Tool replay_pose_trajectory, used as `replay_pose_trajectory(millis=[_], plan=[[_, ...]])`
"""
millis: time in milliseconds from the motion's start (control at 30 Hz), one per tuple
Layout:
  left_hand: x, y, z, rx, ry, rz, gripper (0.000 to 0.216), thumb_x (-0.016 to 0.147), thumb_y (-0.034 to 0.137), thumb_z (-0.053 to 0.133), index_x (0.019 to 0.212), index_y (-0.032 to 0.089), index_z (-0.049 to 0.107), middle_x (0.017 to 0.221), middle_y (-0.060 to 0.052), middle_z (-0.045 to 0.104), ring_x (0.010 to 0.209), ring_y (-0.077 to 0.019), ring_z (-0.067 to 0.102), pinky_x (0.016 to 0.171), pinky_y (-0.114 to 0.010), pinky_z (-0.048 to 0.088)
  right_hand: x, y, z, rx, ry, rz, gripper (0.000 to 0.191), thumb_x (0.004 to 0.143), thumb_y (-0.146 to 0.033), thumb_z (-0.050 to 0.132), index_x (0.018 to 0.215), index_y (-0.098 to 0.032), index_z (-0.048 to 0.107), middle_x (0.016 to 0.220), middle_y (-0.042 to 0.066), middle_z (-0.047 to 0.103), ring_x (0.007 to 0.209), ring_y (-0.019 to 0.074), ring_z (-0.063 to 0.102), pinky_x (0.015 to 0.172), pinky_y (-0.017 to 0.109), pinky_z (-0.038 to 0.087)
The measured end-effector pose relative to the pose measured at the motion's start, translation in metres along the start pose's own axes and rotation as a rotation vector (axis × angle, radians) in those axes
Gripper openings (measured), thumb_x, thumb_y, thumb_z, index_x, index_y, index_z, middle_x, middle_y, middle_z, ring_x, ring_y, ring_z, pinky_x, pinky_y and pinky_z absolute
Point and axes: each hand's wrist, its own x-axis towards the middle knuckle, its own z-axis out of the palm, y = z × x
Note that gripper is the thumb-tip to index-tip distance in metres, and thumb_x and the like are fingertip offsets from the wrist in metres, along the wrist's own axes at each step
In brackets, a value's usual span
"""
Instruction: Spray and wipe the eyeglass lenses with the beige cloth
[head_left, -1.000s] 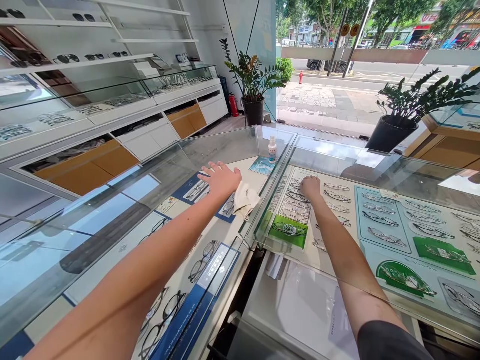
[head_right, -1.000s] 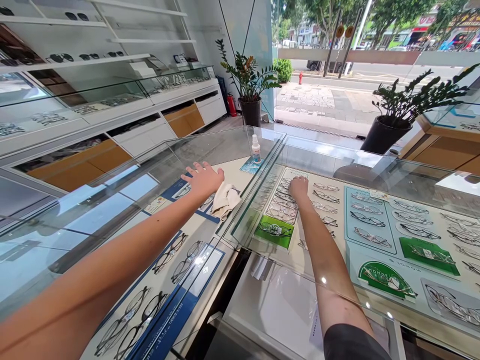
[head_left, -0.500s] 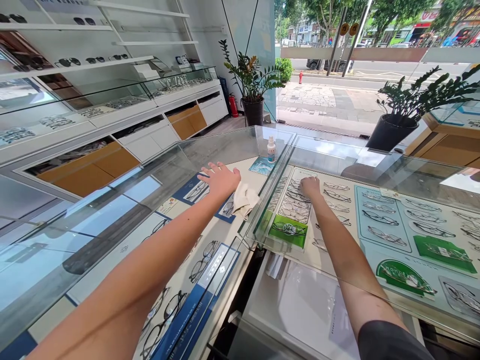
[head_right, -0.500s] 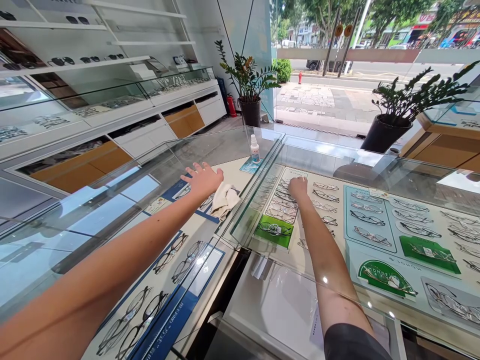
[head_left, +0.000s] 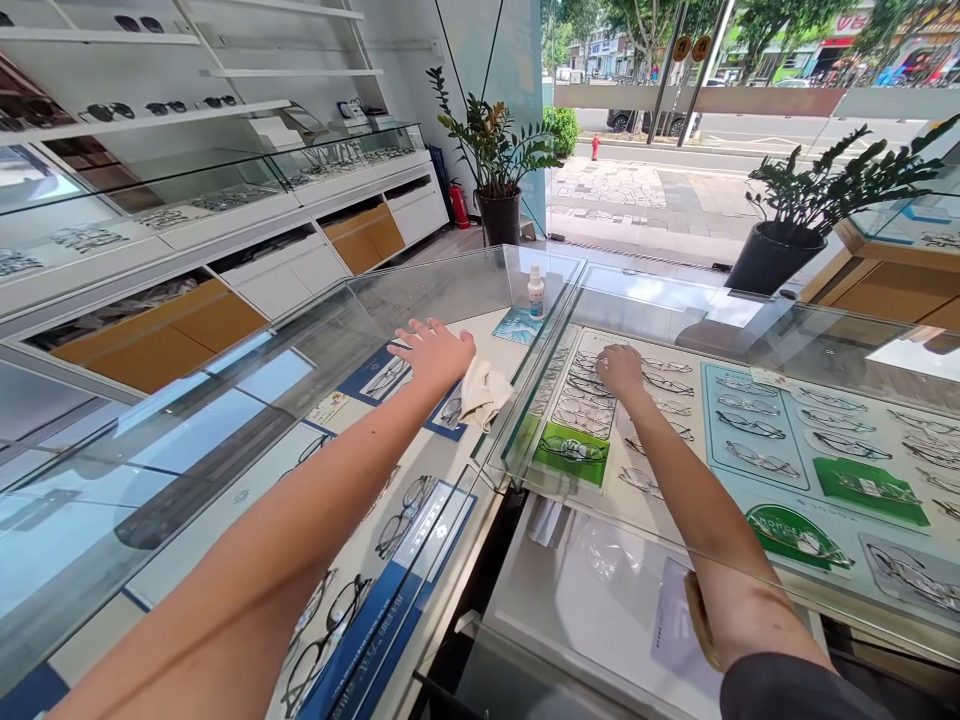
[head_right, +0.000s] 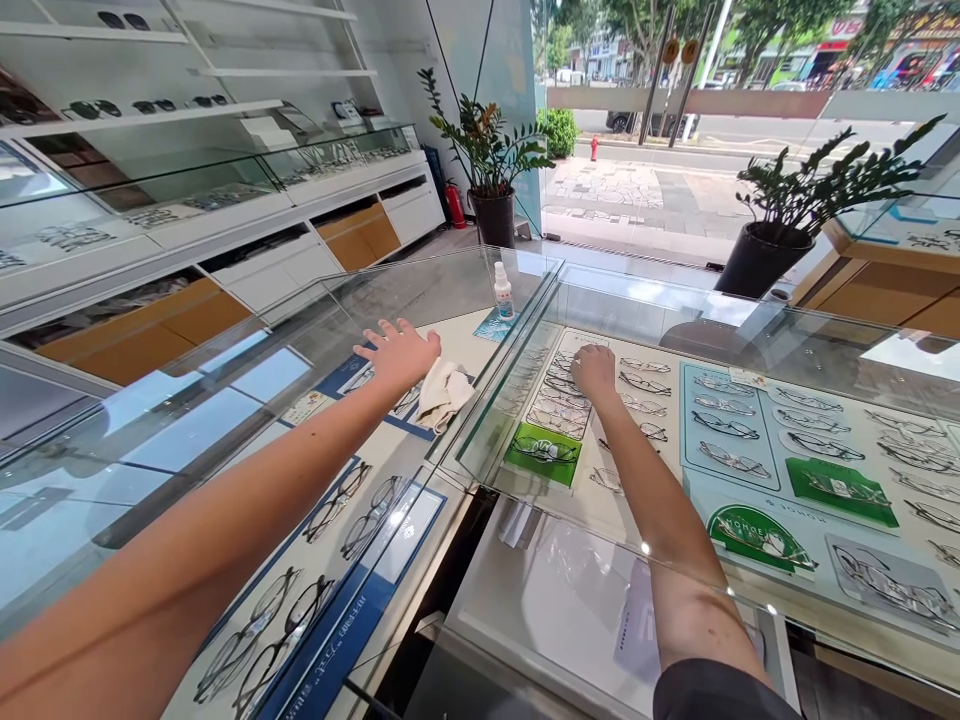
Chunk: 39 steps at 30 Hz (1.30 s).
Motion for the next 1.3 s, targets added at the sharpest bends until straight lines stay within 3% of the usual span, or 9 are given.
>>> replay_pose_trajectory(millis=[233,467,600,733,833,933,1033,1100,1300], plan=[[0.001,0.000,0.002,-0.014,0.018,0.005,0.091,0.104,0.057,0.026,0.173,-0.002,0.027,0.181,-0.030,0.015,0.165,-0.0599,0.010,0.129,-0.079,0.008,-0.061,-0.026,-0.004,0.061,-0.053,-0.140,0.031,0.104,-0.037,0.057,0.120,-0.020,0.078,0.146,0.013,0.070,0.142,0.0332,0.052,0.123,0.046,0.033],[0.001,0.002,-0.001,-0.034,0.011,0.005,0.091,0.103,0.056,0.026,0.173,-0.004,0.026,0.180,-0.032,0.015,0.164,-0.0612,0.009,0.128,-0.079,0.008,-0.177,-0.089,-0.018,0.431,0.081,-0.385,0.014,0.103,-0.029,0.060,0.106,-0.021,0.071,0.122,0.012,0.075,0.123,0.0296,0.061,0.110,0.048,0.045],[-0.001,0.003,-0.005,-0.044,-0.014,0.002,0.092,0.103,0.056,0.028,0.173,-0.003,0.024,0.181,-0.031,0.013,0.165,-0.0603,0.007,0.128,-0.079,0.007,-0.249,-0.119,-0.053,0.475,-0.190,-0.538,0.014,0.103,-0.032,0.062,0.113,-0.024,0.069,0.118,0.009,0.075,0.115,0.0281,0.064,0.103,0.047,0.049],[-0.005,0.005,-0.008,-0.055,-0.012,-0.006,0.092,0.102,0.055,0.029,0.173,-0.003,0.024,0.181,-0.032,0.013,0.166,-0.0590,0.007,0.129,-0.078,0.007,-0.313,-0.127,-0.113,0.460,-0.395,-0.654,0.021,0.106,-0.039,0.060,0.117,-0.024,0.071,0.118,0.010,0.076,0.112,0.0278,0.067,0.101,0.047,0.051],[-0.009,0.005,-0.009,-0.060,0.000,0.002,0.093,0.101,0.057,0.031,0.173,-0.003,0.026,0.180,-0.032,0.014,0.166,-0.0580,0.009,0.129,-0.078,0.007,-0.357,-0.116,-0.154,0.457,-0.454,-0.648,0.029,0.107,-0.046,0.059,0.126,-0.027,0.071,0.122,0.010,0.077,0.115,0.0290,0.068,0.103,0.049,0.052],[-0.011,0.005,-0.008,-0.069,0.004,0.002,0.094,0.101,0.058,0.032,0.173,-0.002,0.026,0.181,-0.031,0.014,0.167,-0.0560,0.009,0.130,-0.075,0.006,-0.386,-0.092,-0.168,0.447,-0.428,-0.535,0.039,0.108,-0.051,0.058,0.140,-0.031,0.067,0.136,0.011,0.074,0.130,0.0304,0.065,0.112,0.051,0.051],[-0.013,0.006,-0.006,-0.078,0.024,-0.017,0.093,0.101,0.056,0.032,0.173,-0.003,0.027,0.181,-0.031,0.014,0.167,-0.0541,0.009,0.131,-0.073,0.005,-0.382,-0.063,-0.143,0.380,-0.362,-0.371,0.051,0.109,-0.054,0.052,0.153,-0.028,0.060,0.154,0.013,0.065,0.145,0.0319,0.056,0.121,0.053,0.047],[-0.013,0.006,-0.005,-0.082,0.036,-0.017,0.092,0.100,0.055,0.031,0.172,-0.003,0.029,0.181,-0.031,0.014,0.167,-0.0536,0.010,0.131,-0.073,0.005,-0.358,-0.048,-0.113,0.292,-0.322,-0.295,0.057,0.109,-0.053,0.051,0.156,-0.022,0.058,0.161,0.016,0.059,0.151,0.0355,0.051,0.126,0.057,0.043],[-0.006,0.006,-0.004,-0.067,0.025,-0.014,0.093,0.101,0.057,0.029,0.173,-0.001,0.027,0.181,-0.030,0.016,0.167,-0.0555,0.010,0.130,-0.074,0.007,-0.208,-0.031,-0.032,0.075,-0.041,-0.127,0.053,0.110,-0.046,0.048,0.150,-0.015,0.063,0.162,0.016,0.059,0.152,0.0324,0.049,0.129,0.049,0.038]])
